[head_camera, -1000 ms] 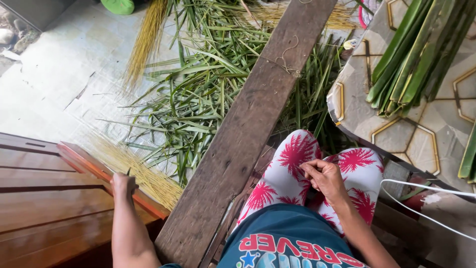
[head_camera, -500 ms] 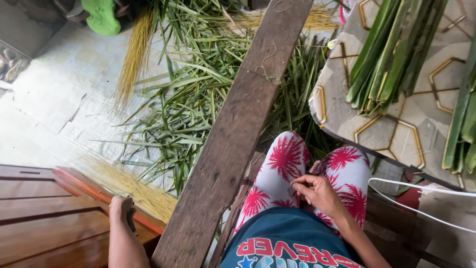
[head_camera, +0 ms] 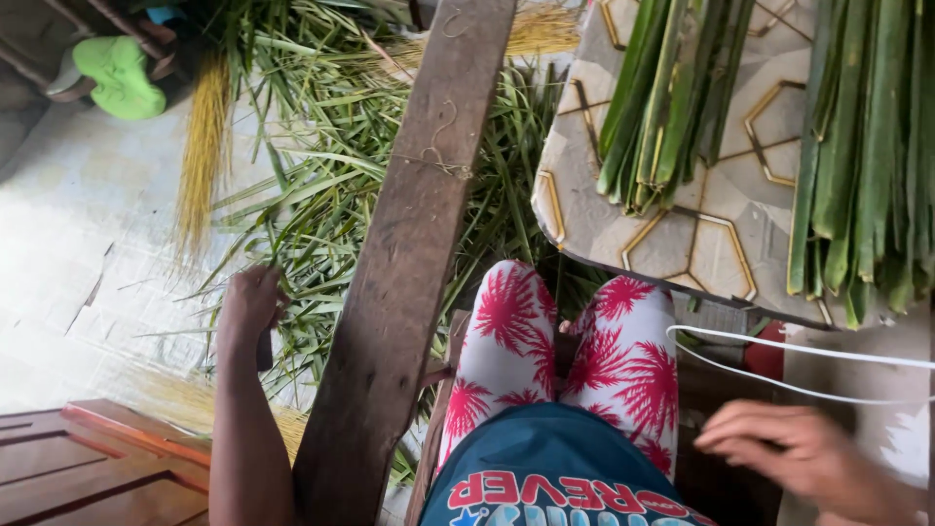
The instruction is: Strip the leafy material from palm frond midribs using a small knife
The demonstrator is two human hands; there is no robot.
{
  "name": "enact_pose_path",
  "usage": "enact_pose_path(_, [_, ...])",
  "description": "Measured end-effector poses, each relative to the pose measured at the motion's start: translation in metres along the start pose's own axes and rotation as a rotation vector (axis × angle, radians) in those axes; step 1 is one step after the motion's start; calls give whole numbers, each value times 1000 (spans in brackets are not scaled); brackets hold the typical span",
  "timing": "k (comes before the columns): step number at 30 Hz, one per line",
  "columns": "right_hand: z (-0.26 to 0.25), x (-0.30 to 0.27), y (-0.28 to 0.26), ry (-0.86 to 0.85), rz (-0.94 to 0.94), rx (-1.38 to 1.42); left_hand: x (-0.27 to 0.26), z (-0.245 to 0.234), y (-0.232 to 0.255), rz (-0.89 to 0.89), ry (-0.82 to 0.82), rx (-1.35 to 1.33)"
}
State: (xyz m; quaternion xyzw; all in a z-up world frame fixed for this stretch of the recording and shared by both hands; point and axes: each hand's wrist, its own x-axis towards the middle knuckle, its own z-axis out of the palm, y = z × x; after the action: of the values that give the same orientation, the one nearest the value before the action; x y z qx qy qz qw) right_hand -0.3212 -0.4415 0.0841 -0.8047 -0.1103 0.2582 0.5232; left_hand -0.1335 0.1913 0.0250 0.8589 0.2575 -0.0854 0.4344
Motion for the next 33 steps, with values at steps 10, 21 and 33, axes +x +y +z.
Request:
enact_pose_path(10, [-95,31,64,1161,38,-151,-57,64,178,509,-430,-370])
enact_pose_path(21, [-210,170,80,1153,184,-1491,-61,192,194,281,-991,-733])
enact_pose_path(33, [-242,218,82,985,528,-1616,-41,224,155,51,-1059,-817])
